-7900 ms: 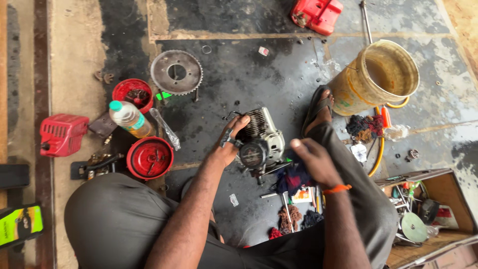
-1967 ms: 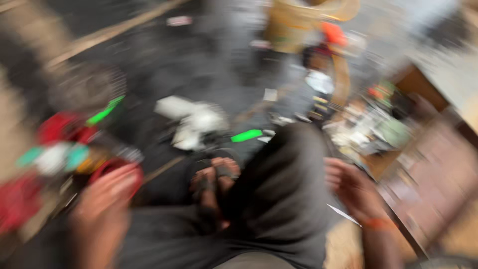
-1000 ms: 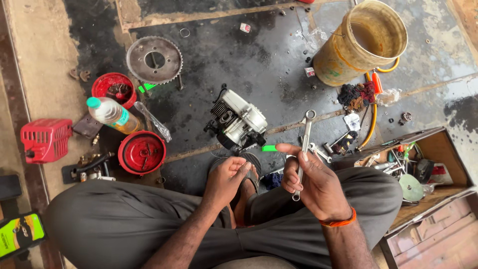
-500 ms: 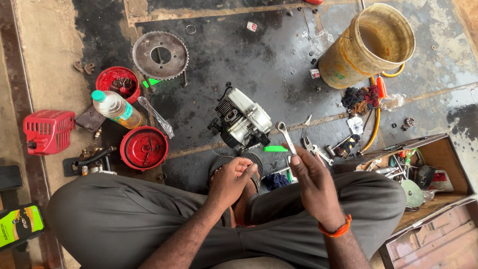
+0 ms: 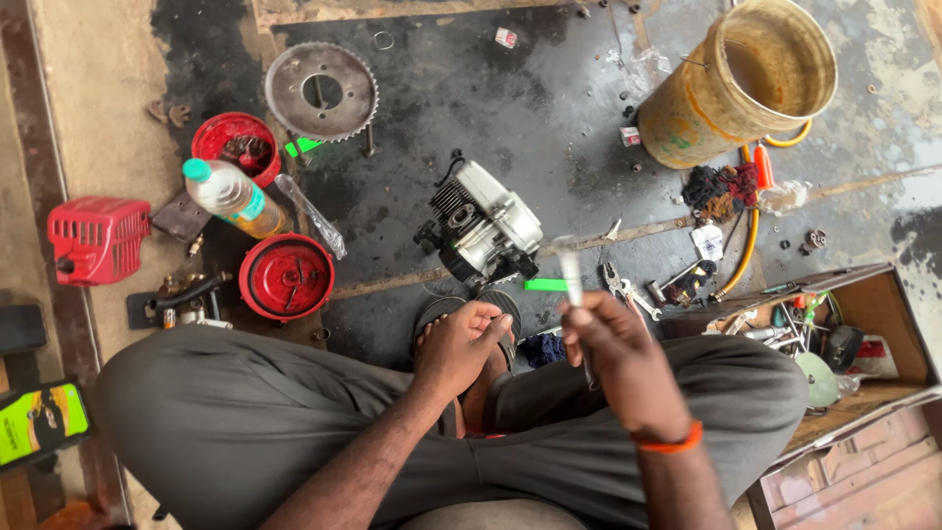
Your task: The person sits on the workshop floor and wipes a small engine with a blue cloth, turning it to clean different sides. They then use a spanner to work on the engine's parts, holding the engine steady with the other hand.
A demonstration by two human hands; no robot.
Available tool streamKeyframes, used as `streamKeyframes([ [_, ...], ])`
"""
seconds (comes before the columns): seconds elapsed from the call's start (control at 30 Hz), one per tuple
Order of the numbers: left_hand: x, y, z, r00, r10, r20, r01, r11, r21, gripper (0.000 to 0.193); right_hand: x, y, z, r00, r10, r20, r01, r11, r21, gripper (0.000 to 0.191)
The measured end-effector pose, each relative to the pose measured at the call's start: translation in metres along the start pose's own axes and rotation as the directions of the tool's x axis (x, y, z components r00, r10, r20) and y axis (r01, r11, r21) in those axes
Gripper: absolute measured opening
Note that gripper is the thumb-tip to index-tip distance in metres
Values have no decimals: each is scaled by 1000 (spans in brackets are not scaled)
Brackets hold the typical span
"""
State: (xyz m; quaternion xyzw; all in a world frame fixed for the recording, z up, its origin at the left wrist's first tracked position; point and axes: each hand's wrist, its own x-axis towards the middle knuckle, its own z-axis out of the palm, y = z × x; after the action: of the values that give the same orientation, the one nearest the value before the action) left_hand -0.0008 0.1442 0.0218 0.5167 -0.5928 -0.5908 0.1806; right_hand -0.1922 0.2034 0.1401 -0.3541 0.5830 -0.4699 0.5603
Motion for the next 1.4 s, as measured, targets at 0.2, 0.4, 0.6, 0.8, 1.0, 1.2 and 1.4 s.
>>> streamKeyframes([
  [0.2,9,-30,12,999,-22,43,29,986,-162,51,9,-6,-18,981,-188,-43,163,928,-336,16],
  [0.4,46,-34,58,831,-306,465,550,331,-767,74,21,-13,7,936,-351,-37,286,815,-504,17],
  [0.6,78,-35,90,884,-143,445,442,-52,-895,83,21,-17,23,891,-400,214,405,489,-772,21],
  [0.8,94,-49,82,909,-166,381,385,-14,-923,71,30,-11,30,920,-335,205,351,471,-809,21],
  [1.0,96,-47,75,874,-207,439,442,-38,-896,67,40,-19,40,913,-284,292,385,368,-846,22],
  [1.2,108,-52,68,838,-182,515,532,57,-845,68,50,-27,60,923,-171,344,373,180,-910,22],
  [1.4,113,-55,69,853,-119,508,517,56,-854,65,58,-29,76,899,-16,438,438,-5,-899,27],
])
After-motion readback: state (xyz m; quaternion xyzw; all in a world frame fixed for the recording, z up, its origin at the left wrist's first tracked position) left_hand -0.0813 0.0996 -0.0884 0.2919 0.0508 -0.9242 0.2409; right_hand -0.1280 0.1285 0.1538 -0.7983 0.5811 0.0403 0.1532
